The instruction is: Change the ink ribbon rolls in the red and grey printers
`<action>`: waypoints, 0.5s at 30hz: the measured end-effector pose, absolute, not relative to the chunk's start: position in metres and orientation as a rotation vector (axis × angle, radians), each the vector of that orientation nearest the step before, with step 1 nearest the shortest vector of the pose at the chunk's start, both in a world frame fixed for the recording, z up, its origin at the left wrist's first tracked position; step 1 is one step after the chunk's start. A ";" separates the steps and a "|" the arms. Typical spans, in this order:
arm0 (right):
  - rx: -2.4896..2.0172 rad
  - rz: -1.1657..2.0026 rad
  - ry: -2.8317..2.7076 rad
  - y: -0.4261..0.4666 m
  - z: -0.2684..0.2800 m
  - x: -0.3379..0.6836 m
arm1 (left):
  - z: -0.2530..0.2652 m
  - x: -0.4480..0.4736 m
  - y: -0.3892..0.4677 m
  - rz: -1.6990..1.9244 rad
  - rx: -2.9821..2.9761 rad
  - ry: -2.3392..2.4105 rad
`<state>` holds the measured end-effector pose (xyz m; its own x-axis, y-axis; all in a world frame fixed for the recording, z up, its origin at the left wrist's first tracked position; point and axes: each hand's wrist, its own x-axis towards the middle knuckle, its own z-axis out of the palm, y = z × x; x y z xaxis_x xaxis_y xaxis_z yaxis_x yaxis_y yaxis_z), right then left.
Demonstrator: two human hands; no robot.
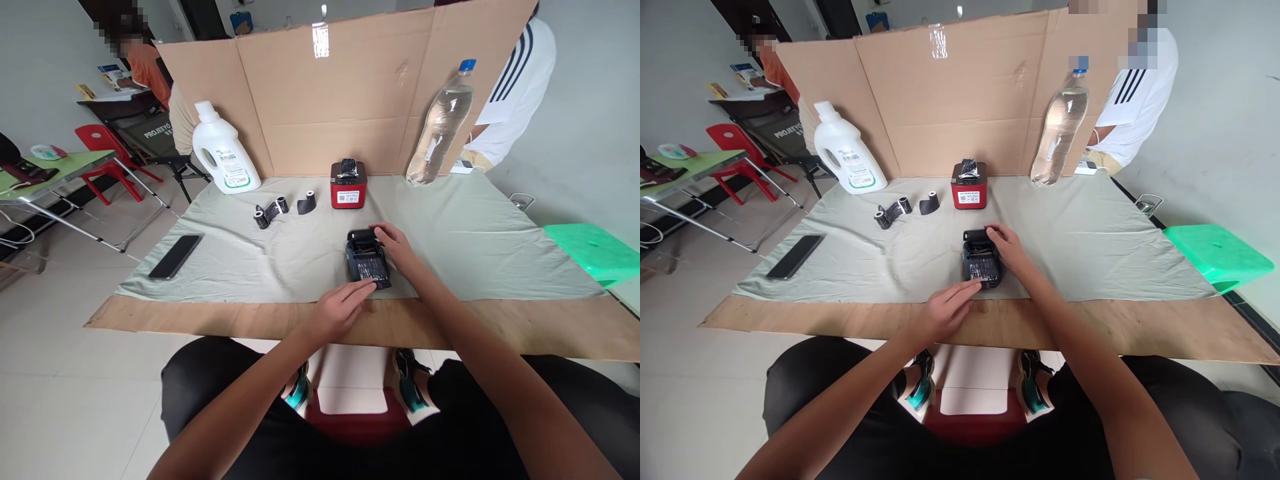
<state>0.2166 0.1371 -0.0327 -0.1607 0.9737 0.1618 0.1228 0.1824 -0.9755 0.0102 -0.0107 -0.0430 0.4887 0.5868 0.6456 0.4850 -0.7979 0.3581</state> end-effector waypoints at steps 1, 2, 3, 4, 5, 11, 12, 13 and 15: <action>-1.097 1.144 -1.508 0.134 -0.031 0.219 | -0.043 0.010 -0.011 1.208 2.601 0.928; -1.089 1.174 -1.525 0.132 -0.029 0.221 | -0.043 0.011 -0.012 1.210 2.607 0.920; -1.083 1.208 -1.548 0.129 -0.027 0.222 | -0.043 0.011 -0.012 1.211 2.613 0.915; -1.085 1.248 -1.570 0.128 -0.027 0.224 | -0.043 0.011 -0.013 1.209 2.618 0.911; -1.094 1.288 -1.586 0.126 -0.027 0.226 | -0.043 0.011 -0.013 1.200 2.621 0.907; -1.108 1.469 -1.525 0.131 -0.031 0.235 | -0.042 0.011 -0.015 1.113 2.621 0.922; -1.116 1.487 -1.518 0.132 -0.031 0.236 | -0.042 0.011 -0.015 1.116 2.620 0.919; -1.128 1.495 -1.516 0.133 -0.031 0.237 | -0.042 0.012 -0.015 1.119 2.617 0.912; -1.161 1.496 -1.518 0.135 -0.028 0.236 | -0.043 0.013 -0.014 1.112 2.585 0.907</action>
<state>0.2359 0.1347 -0.0283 -0.3541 0.9290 -0.1078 0.1212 -0.0687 -0.9902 0.0125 -0.0142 -0.0430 0.5330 0.6011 0.5955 0.4628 -0.7963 0.3896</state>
